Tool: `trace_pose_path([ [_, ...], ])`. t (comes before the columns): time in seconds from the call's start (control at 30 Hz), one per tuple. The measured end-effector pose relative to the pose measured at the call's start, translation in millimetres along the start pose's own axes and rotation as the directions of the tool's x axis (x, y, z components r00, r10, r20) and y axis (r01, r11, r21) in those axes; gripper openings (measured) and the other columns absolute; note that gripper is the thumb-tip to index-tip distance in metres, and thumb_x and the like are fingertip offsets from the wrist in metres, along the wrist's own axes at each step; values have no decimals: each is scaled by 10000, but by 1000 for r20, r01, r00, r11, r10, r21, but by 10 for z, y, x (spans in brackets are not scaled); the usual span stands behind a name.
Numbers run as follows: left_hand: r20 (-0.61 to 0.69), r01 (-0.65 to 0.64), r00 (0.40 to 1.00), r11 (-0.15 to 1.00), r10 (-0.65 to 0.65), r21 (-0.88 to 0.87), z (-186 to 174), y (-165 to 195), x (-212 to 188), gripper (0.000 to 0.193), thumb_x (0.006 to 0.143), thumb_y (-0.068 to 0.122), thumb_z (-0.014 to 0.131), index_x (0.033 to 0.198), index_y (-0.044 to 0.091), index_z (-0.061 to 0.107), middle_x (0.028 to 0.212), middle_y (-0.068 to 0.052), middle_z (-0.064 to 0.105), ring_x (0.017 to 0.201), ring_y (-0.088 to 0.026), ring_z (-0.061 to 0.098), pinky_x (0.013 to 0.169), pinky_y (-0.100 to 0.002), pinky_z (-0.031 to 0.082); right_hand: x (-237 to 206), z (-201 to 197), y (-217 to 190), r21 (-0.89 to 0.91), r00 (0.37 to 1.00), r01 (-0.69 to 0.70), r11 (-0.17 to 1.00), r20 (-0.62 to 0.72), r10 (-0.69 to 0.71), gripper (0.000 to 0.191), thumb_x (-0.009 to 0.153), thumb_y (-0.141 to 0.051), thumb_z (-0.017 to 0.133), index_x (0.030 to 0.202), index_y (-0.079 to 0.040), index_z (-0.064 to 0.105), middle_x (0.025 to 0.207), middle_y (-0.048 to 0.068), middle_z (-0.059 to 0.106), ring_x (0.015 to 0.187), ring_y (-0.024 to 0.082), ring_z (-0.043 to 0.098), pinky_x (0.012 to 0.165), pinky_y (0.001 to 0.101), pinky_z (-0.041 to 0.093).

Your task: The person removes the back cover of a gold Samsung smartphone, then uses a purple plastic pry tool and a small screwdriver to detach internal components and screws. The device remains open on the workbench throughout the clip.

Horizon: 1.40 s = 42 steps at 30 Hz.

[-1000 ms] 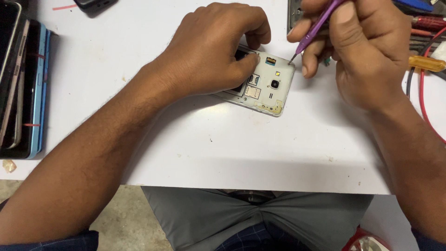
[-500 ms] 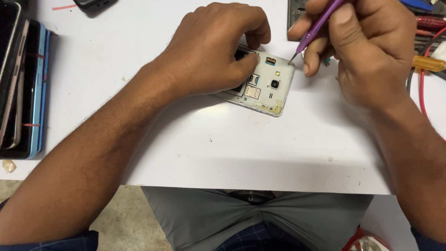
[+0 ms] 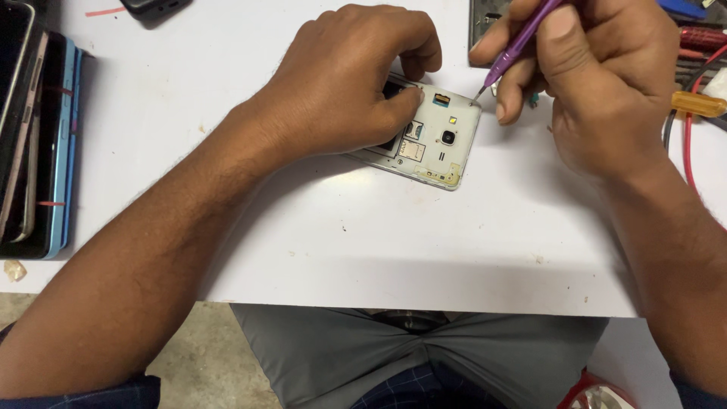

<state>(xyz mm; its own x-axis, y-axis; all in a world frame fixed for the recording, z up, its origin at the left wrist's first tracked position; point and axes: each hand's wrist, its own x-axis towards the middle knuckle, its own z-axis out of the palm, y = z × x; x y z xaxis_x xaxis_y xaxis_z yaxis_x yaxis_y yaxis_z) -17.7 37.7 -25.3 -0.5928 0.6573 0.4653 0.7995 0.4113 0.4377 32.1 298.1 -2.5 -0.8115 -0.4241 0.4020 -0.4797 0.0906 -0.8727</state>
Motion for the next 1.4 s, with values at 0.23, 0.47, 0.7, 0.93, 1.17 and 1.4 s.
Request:
trace_pose_path([
  [0.23, -2, -2, 1000, 1000, 2, 0, 5, -5, 6, 169, 843, 45, 770, 1007, 40, 728, 891, -126, 766, 825, -228, 769, 689, -380, 600, 44, 17, 8, -71, 1000, 30, 997, -3, -30, 246, 1229, -199, 461, 1270, 41, 500, 1076, 215, 688, 716, 150, 684, 613, 231, 599],
  [0.47, 6, 7, 1000, 1000, -7, -6, -5, 1, 11, 168, 846, 54, 773, 1008, 41, 731, 892, -123, 769, 821, -226, 768, 684, -375, 599, 13, 9, -5, -81, 999, 32, 996, -5, -33, 252, 1271, -200, 438, 1260, 36, 525, 1101, 202, 691, 730, 126, 668, 653, 221, 592],
  [0.7, 14, 13, 1000, 1000, -13, -5, -16, -4, 3, 174, 824, 39, 752, 997, 54, 736, 896, -110, 775, 823, -225, 769, 685, -389, 593, -40, -65, 46, -120, 991, -12, 993, -132, -4, 251, 1226, -195, 477, 1233, 37, 574, 1005, 151, 655, 706, 124, 613, 632, 231, 530],
  [0.93, 10, 9, 1000, 1000, -9, 2, 0, -19, 3, 187, 822, 35, 745, 1007, 59, 736, 890, -108, 771, 805, -215, 763, 661, -374, 588, 28, -79, -56, -382, 988, -97, 919, -152, 41, 210, 1165, -175, 575, 1156, 27, 630, 823, 67, 586, 629, 115, 511, 554, 242, 421],
  [1.17, 16, 9, 1000, 1000, -9, -8, -24, -14, 2, 187, 799, 42, 752, 985, 59, 736, 876, -102, 768, 778, -225, 754, 632, -387, 568, 117, 2, -125, -752, 989, 104, 651, 146, 11, 225, 932, -147, 810, 1009, 50, 733, 770, 83, 586, 589, 148, 508, 498, 295, 382],
  [1.4, 19, 30, 999, 999, -30, -33, -35, 7, 6, 175, 812, 46, 745, 986, 66, 735, 880, -94, 764, 791, -215, 750, 648, -384, 567, 108, 66, -134, -835, 985, 45, 549, 129, 115, 242, 848, -189, 863, 884, 16, 739, 728, 97, 617, 567, 203, 583, 488, 358, 431],
])
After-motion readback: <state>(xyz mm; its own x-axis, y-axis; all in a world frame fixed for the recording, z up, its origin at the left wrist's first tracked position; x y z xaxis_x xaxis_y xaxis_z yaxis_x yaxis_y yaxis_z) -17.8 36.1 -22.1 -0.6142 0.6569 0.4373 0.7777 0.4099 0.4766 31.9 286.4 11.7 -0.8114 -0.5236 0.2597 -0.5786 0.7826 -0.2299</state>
